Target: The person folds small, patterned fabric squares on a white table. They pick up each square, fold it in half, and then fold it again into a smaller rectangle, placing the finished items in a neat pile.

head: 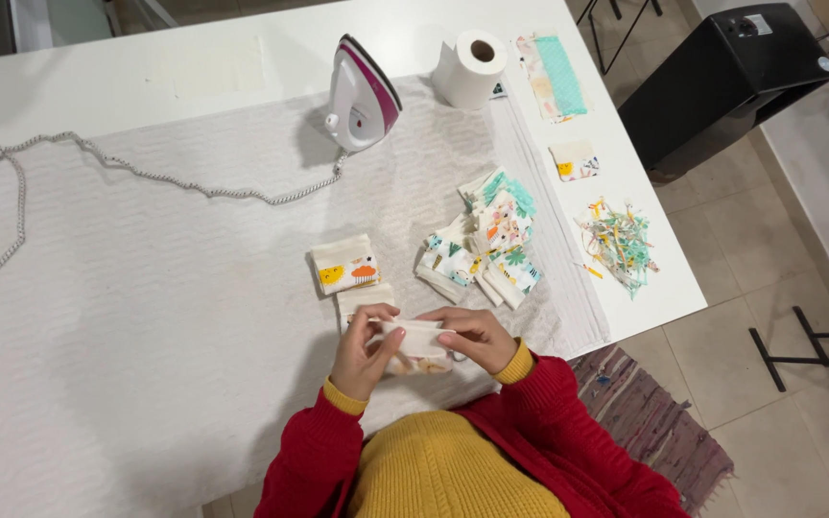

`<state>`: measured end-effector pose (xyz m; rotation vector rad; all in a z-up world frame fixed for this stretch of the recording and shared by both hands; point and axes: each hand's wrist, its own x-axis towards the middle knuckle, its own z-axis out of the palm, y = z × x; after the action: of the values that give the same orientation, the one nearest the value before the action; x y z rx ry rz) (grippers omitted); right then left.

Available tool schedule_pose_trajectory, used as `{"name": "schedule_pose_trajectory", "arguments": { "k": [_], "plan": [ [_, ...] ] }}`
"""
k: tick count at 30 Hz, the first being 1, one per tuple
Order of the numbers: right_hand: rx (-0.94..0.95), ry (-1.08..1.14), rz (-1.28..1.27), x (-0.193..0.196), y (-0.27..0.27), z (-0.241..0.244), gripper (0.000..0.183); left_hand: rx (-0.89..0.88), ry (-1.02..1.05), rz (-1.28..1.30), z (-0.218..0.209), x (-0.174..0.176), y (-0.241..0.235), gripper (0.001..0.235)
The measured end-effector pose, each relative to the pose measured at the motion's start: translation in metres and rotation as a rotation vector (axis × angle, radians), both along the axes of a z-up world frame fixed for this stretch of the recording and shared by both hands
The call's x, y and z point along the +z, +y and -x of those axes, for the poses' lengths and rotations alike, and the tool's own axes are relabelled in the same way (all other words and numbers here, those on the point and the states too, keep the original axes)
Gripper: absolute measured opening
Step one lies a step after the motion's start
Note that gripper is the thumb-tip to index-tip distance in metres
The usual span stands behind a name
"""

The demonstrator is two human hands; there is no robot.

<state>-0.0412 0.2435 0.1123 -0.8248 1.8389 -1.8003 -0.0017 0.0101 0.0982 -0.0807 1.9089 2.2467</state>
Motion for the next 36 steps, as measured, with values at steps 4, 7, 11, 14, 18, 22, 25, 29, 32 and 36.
{"name": "schedule_pose_trajectory", "arguments": {
  "k": [4,7,11,14,18,22,25,29,32,36],
  "plan": [
    [-0.133,-0.079,-0.203,-0.03,0.004,-0.005,0.019,-0.046,-0.148,0.006,-0.008,-0.04,0.001,0.042],
    [-0.266,-0.184,-0.201,-0.045,0.003,-0.014,0.014,0.019,-0.1,-0.025,-0.015,-0.069,0.007,0.031],
    [-0.418,-0.304,-0.197,-0.027,-0.015,-0.017,0.019,0.233,-0.03,0.105,-0.015,-0.058,0.014,0.023],
    [-0.425,-0.469,-0.124,0.015,-0.032,-0.011,0.042,0.256,0.182,0.306,-0.015,-0.068,0.014,0.017],
    [-0.212,-0.09,-0.14,-0.009,-0.025,-0.01,0.049,0.207,0.644,0.619,-0.015,-0.047,0.02,0.021],
    [-0.271,0.147,-0.249,-0.038,-0.027,-0.033,0.014,0.176,0.317,0.576,-0.031,-0.034,0.022,0.044],
    [-0.489,-0.084,-0.38,-0.033,-0.036,-0.036,0.018,0.177,0.036,0.434,-0.04,-0.038,0.025,0.025],
    [-0.603,0.072,-0.475,-0.042,-0.037,-0.039,0.015,0.193,-0.012,0.316,-0.048,-0.048,0.024,0.016],
    [-0.633,0.137,-0.451,-0.046,-0.037,-0.034,0.015,0.218,-0.057,0.242,-0.047,-0.06,0.019,0.017],
    [-0.481,0.083,-0.332,-0.043,-0.036,-0.026,0.014,0.234,0.415,0.459,-0.028,-0.052,0.008,0.011]
  ]
}}
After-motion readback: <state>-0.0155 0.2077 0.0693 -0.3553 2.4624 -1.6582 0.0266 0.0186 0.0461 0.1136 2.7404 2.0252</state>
